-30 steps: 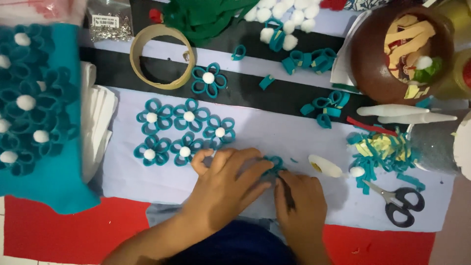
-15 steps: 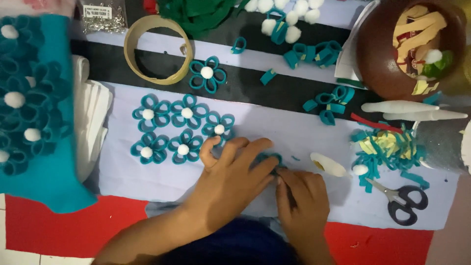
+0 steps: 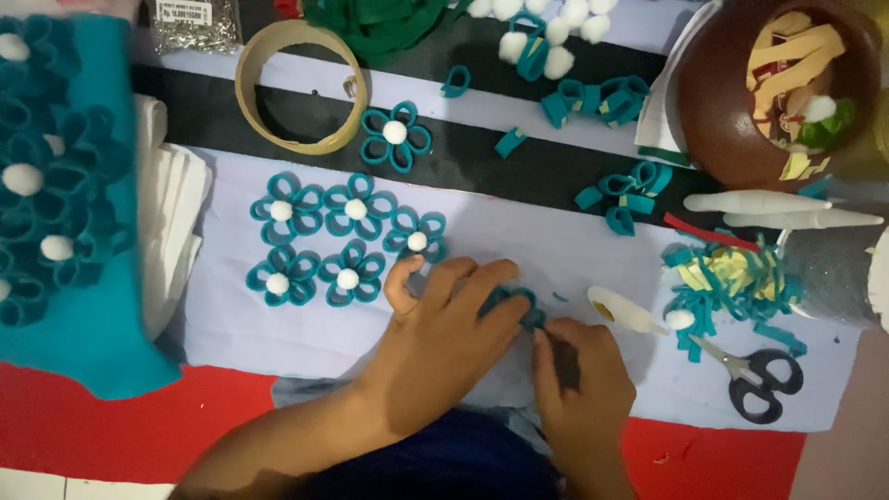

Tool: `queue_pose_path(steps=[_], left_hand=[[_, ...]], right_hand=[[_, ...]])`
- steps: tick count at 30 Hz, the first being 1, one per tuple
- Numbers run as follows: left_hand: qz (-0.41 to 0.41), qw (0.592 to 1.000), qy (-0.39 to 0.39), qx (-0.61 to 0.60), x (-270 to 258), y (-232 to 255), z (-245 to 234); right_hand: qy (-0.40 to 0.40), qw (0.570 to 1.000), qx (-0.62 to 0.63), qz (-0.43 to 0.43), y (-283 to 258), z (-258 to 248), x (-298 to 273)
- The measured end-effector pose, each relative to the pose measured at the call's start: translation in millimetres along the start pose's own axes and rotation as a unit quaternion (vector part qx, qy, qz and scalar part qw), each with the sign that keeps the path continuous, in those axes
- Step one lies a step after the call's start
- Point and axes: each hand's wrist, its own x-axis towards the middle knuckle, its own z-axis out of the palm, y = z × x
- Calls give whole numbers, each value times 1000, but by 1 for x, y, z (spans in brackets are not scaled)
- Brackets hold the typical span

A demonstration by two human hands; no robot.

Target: Assembling decorative flowers from blue foam strips and white pom-poms using glue.

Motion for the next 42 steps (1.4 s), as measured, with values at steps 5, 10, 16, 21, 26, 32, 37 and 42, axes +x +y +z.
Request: queue_pose_path(steps=[5, 10, 16, 21, 26, 32, 37, 42], left_hand=[[-3, 1000, 5, 14, -1, 0, 1], [-3, 1000, 12, 9, -3, 1, 2], [-23, 1000, 11, 2, -3, 2, -5], [-21, 999, -18, -34, -8, 0, -10], [-48, 994, 26, -93, -15, -2, -22], [-48, 981, 68, -175, -29, -12, -7], [-33, 981, 82, -175, -26, -15, -12], [-32, 980, 74, -185, -27, -16, -9]], right_hand=[[41, 999, -20, -16, 1, -5, -2], [10, 997, -67, -30, -7, -12, 10], [-45, 985, -143, -90, -13, -19, 22], [-62, 963, -203, -168, -18, -25, 33], [-95, 941, -249, -207, -23, -23, 38], [-102, 938, -249, -219, -24, -21, 43], [-98, 938, -240, -232, -22, -20, 41], [-116, 939, -238, -219, -19, -20, 35]])
